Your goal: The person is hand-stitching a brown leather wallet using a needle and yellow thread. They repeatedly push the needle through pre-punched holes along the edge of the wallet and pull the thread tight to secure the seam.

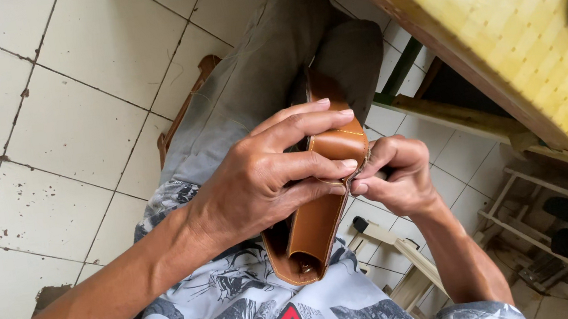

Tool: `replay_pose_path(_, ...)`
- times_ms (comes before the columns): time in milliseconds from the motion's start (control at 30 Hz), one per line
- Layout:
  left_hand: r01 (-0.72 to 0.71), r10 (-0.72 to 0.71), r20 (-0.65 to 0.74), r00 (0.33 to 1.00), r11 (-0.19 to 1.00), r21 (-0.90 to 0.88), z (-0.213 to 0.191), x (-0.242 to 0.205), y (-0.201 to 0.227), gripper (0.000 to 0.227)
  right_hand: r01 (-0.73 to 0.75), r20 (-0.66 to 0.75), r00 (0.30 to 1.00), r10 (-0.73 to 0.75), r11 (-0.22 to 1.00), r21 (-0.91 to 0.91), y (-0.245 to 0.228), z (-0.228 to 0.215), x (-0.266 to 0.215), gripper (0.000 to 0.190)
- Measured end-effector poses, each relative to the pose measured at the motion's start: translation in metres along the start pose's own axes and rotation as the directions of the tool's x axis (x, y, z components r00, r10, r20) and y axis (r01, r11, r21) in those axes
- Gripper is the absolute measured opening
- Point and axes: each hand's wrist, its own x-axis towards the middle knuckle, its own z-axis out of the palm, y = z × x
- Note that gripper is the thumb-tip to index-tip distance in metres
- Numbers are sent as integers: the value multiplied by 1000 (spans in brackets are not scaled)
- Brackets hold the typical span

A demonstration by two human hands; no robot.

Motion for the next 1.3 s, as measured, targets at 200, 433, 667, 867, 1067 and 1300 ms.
replay_pose_path(200, -32, 31, 30, 999, 999, 29, 2, 5, 2, 14, 164, 112, 984, -141, 957, -238, -36, 7, 12, 15)
replay_pose_path(433, -23, 19, 73, 997, 998, 54, 5, 13, 12, 16, 139, 79, 989, -123, 963, -231, -32, -2, 4, 16)
replay_pose_path(667, -106, 18, 234, 972, 922, 372, -9, 22, 38, 15, 112, -31, 992, -120, 975, -194, -22, -8, -16, 19)
replay_pose_path(867, 231, -280, 327, 903, 956, 180, -35, 30, 64, 8, 35, -179, 983, -41, 999, -34, -1, -13, -41, 19)
replay_pose_path(1067, 581, -498, 319, 806, 562, -589, -17, 13, 67, 8, -5, -230, 973, 8, 1000, 14, -4, -14, -52, 16)
replay_pose_path(1300, 434, -417, 175, 892, 899, -68, -16, 38, 75, 7, -62, -137, 991, 5, 908, -414, -40, -3, -32, 14)
